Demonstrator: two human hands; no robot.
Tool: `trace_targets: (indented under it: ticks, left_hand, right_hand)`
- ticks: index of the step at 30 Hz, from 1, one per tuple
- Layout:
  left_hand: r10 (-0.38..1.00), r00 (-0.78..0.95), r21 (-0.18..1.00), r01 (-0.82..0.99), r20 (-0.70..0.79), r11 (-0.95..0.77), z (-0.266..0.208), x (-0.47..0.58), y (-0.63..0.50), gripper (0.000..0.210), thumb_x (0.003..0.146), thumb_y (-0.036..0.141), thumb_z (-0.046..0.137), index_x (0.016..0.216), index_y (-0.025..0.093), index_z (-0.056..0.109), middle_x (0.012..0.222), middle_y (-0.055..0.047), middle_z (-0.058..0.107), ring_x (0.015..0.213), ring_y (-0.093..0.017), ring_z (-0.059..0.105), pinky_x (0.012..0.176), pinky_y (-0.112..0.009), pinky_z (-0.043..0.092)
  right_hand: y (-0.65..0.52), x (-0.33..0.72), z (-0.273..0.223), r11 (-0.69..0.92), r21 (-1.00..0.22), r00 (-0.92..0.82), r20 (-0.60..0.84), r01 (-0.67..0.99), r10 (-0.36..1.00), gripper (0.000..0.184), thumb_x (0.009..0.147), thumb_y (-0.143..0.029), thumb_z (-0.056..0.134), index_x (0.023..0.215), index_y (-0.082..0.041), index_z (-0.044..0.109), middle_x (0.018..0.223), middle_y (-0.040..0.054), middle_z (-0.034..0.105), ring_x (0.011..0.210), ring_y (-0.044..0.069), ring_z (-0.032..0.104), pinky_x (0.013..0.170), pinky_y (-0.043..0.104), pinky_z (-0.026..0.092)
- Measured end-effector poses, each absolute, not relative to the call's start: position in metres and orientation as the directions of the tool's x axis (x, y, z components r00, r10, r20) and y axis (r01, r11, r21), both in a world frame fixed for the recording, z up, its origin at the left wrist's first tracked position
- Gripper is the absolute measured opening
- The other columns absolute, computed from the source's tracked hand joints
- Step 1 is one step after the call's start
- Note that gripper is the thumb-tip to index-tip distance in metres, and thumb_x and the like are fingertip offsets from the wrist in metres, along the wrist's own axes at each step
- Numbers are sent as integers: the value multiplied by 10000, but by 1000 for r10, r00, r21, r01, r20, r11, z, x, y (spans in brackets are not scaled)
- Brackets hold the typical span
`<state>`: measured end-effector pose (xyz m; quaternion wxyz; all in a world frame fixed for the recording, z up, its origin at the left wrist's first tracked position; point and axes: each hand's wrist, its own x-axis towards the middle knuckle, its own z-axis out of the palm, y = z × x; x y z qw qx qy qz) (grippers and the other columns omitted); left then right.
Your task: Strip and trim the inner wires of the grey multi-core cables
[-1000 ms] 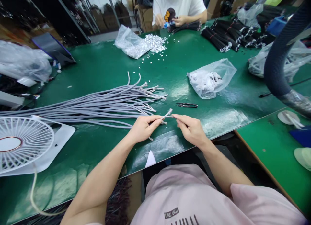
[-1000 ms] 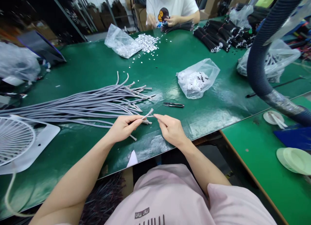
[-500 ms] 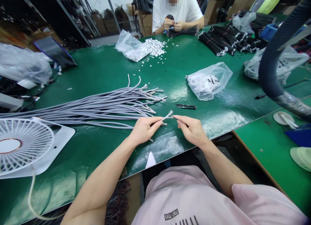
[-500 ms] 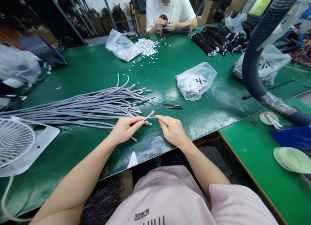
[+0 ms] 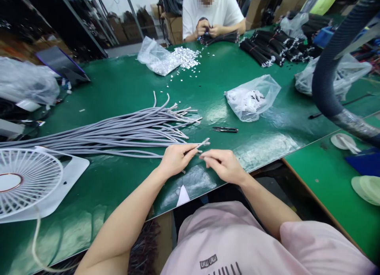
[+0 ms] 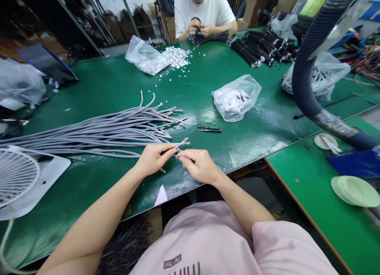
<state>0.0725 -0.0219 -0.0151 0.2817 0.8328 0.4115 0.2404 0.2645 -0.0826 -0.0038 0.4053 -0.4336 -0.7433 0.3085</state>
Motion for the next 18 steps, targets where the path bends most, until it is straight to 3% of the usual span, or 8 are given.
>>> trace_targets:
  ticks: [3, 7, 10, 18]
  left_hand:
    - [844, 518, 679, 570, 140, -462, -15, 73, -20, 279, 895, 343, 530, 1036, 208, 729, 955, -24, 756, 809, -174, 699, 695, -234, 487]
    - [858, 497, 729, 540, 127, -421, -10, 71, -20, 298, 889, 364, 527, 1014, 182, 728, 808, -18, 751, 645, -136, 651, 582, -210, 439]
    - [857, 497, 754, 511, 133, -413, -6, 70, -21, 304, 889, 368, 525, 1019, 178, 724, 747, -8, 732, 611, -121, 622, 554, -198, 413]
    - [851, 506, 747, 511, 137, -425, -4, 71, -22, 310, 891, 384, 523, 1011, 189, 731, 733, -3, 730, 557, -112, 583, 532, -200, 398]
  right_hand:
    - [-90, 268, 1, 455, -828, -339, 347, 327, 875, 227, 899, -169, 483, 950, -132, 701, 685, 14, 668, 632, 101, 622, 647, 204, 479]
    - [-83, 278, -9, 293, -820, -127, 265, 493, 956, 241, 887, -185, 483, 976, -147, 705, 682, 13, 667, 605, 110, 608, 628, 221, 466]
    - [-74, 281, -19, 238, -793, -91, 227, 560, 970, 255, 881, -188, 480, 991, -160, 708, 679, 10, 669, 600, 116, 603, 640, 233, 461]
    - [-71, 273, -20, 252, -824, -85, 243, 508, 966, 281, 888, -203, 468, 1029, -158, 707, 685, 8, 673, 598, 111, 598, 649, 233, 469]
